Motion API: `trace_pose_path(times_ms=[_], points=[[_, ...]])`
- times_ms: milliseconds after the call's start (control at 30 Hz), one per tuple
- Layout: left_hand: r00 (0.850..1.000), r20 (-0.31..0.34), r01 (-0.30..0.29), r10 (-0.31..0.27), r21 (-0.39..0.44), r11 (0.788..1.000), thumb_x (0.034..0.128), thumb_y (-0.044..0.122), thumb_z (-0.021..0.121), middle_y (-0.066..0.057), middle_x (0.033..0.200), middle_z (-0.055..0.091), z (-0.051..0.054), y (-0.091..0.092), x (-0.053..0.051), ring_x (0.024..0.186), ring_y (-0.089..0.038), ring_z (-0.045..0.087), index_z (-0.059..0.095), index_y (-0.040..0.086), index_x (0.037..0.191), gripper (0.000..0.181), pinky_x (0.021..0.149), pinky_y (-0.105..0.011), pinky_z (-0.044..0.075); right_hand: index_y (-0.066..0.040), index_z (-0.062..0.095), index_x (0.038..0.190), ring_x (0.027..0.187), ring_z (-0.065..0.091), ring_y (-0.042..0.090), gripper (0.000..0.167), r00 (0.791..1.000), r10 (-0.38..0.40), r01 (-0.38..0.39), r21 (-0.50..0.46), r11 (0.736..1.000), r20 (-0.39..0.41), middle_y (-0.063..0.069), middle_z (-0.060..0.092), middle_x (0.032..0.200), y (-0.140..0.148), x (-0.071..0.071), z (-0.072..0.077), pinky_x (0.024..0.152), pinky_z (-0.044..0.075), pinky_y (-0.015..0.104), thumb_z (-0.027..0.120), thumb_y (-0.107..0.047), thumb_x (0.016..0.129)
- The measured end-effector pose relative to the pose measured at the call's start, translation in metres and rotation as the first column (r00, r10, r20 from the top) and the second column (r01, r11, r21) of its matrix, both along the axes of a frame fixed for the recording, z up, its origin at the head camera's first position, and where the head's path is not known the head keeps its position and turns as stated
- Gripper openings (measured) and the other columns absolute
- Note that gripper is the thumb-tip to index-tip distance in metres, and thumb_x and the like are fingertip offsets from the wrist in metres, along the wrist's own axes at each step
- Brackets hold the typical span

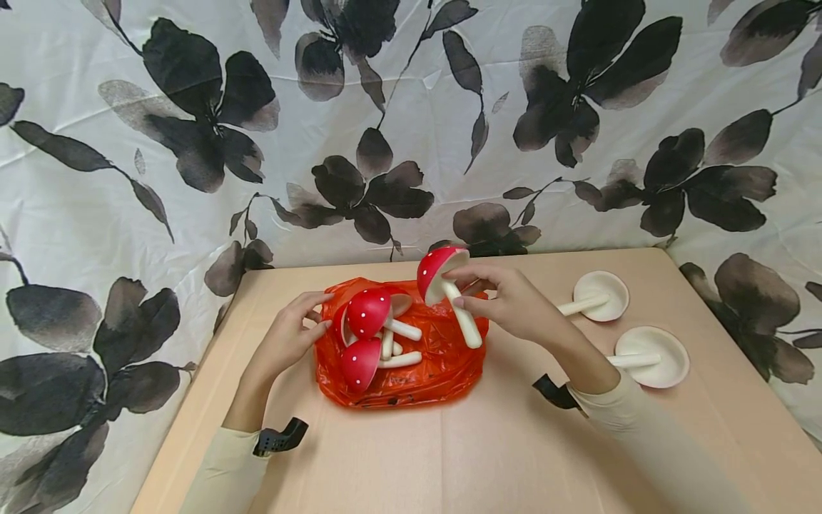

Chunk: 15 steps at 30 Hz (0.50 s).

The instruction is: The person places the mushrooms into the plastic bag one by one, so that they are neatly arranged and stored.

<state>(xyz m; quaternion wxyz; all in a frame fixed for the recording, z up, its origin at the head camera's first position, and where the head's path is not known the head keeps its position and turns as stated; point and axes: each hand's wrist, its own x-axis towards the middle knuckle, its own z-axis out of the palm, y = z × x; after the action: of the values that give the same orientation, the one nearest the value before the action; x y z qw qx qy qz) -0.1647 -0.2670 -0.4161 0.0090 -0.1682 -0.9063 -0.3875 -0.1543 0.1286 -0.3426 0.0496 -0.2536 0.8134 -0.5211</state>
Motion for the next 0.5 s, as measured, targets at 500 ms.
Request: trace_pose_path(times_ms=[500], points=[[1.000, 0.012, -0.003, 0.003, 0.007, 1.000, 0.0927, 0.000, 0.068, -0.012, 0.138, 0.057, -0.001, -0.004, -0.002, 0.098, -0.026, 0.066, 0.059, 0.007, 0.139, 0.048, 0.070, -0.022, 0.059, -0.010, 0.067, 0.131, 0.101, 0.065, 0.024, 0.042, 0.994, 0.028, -0.034, 0.051, 0.998, 0.108, 0.006, 0.069, 0.112, -0.034, -0.007, -0.023, 0.083, 0.059, 0.036, 0.072, -0.001, 0.090]])
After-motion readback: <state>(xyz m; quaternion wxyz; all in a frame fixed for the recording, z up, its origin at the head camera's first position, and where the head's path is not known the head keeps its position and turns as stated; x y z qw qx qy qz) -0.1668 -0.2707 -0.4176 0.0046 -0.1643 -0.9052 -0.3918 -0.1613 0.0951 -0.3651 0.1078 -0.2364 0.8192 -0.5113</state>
